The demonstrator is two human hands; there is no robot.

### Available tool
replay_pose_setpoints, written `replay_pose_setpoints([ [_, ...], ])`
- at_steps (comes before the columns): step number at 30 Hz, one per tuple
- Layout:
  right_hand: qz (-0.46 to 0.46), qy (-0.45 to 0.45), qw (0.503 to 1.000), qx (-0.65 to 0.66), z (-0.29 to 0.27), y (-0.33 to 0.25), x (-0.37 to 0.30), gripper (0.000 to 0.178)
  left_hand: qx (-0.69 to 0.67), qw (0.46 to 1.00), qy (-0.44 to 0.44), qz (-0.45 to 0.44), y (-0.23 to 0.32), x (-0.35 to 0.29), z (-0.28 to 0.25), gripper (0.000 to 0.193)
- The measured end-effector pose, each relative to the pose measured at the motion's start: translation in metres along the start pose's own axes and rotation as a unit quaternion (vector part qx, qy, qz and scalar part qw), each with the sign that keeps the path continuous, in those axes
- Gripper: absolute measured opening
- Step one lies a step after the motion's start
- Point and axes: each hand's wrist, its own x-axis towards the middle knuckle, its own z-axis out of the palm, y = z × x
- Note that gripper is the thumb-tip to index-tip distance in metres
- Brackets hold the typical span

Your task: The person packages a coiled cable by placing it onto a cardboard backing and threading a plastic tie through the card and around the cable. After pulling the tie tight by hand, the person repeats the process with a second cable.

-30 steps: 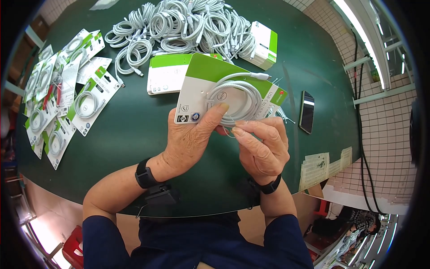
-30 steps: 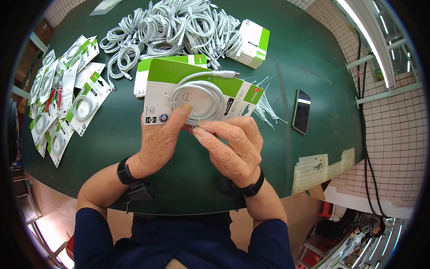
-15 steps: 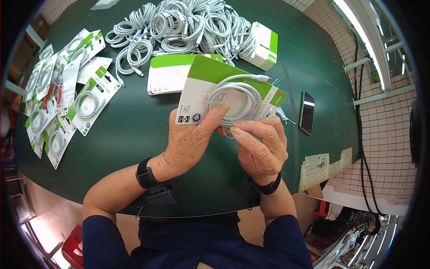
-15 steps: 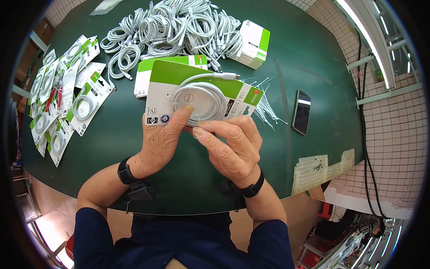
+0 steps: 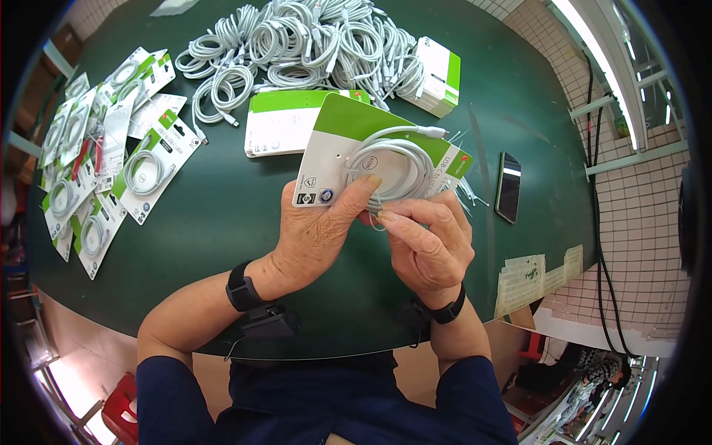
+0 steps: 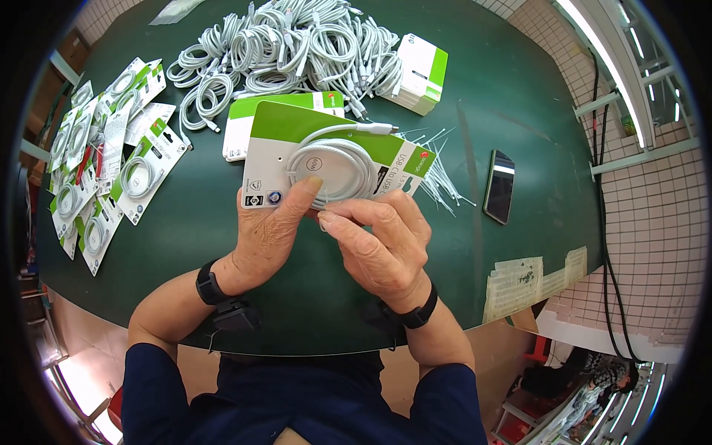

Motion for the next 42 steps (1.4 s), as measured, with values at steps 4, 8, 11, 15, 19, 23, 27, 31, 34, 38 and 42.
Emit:
replay_pose_setpoints([
  [4, 0.006, 0.018, 1.0, 0.004, -0.0005, -0.0002, 0.0006, 0.027, -0.004, 1.0, 0.003, -0.007, 0.0006, -0.0002, 0.0005, 0.024],
  [8, 0.009, 0.013, 1.0, 0.006, -0.0012, -0.0003, 0.001, 0.025, -0.002, 1.0, 0.005, -0.004, -0.0001, -0.0002, 0.0004, 0.024],
  [11, 0.008, 0.014, 1.0, 0.008, -0.001, -0.0001, 0.0004, 0.025, 0.002, 1.0, 0.004, 0.0, -0.0002, -0.0002, 0.0005, 0.024],
  [15, 0.009, 0.01, 1.0, 0.014, -0.0007, 0.0006, -0.0002, 0.025, 0.003, 1.0, 0.004, 0.002, -0.0002, 0.0002, 0.0006, 0.024],
  [19, 0.016, 0.01, 1.0, 0.024, 0.0005, -0.0002, -0.0005, 0.024, 0.003, 1.0, 0.01, -0.002, 0.0009, 0.0008, 0.0, 0.024],
  [23, 0.022, 0.016, 0.999, 0.027, -0.0014, 0.0016, -0.0012, 0.022, 0.006, 1.0, 0.007, -0.01, 0.0013, 0.0009, 0.0008, 0.025],
  [27, 0.024, 0.013, 0.999, 0.033, -0.0003, 0.0016, -0.0013, 0.02, 0.009, 1.0, 0.006, -0.017, 0.0006, 0.0008, -0.0014, 0.026],
  [31, 0.041, 0.026, 0.998, 0.049, 0.0003, 0.0039, -0.0024, 0.02, 0.011, 1.0, -0.004, -0.022, 0.0013, 0.0002, -0.0017, 0.026],
  [34, 0.053, 0.031, 0.997, 0.055, -0.0008, 0.0051, -0.0023, 0.02, 0.005, 1.0, -0.008, -0.026, 0.0037, -0.0008, 0.0001, 0.026],
  [38, 0.059, 0.032, 0.996, 0.059, -0.0003, 0.0053, -0.0024, 0.019, 0.002, 0.999, -0.009, -0.033, 0.0039, -0.0002, -0.0005, 0.027],
  [42, 0.072, 0.04, 0.994, 0.074, 0.0004, 0.0081, -0.0048, 0.02, 0.002, 0.999, -0.011, -0.032, 0.0024, -0.0002, -0.0009, 0.028],
])
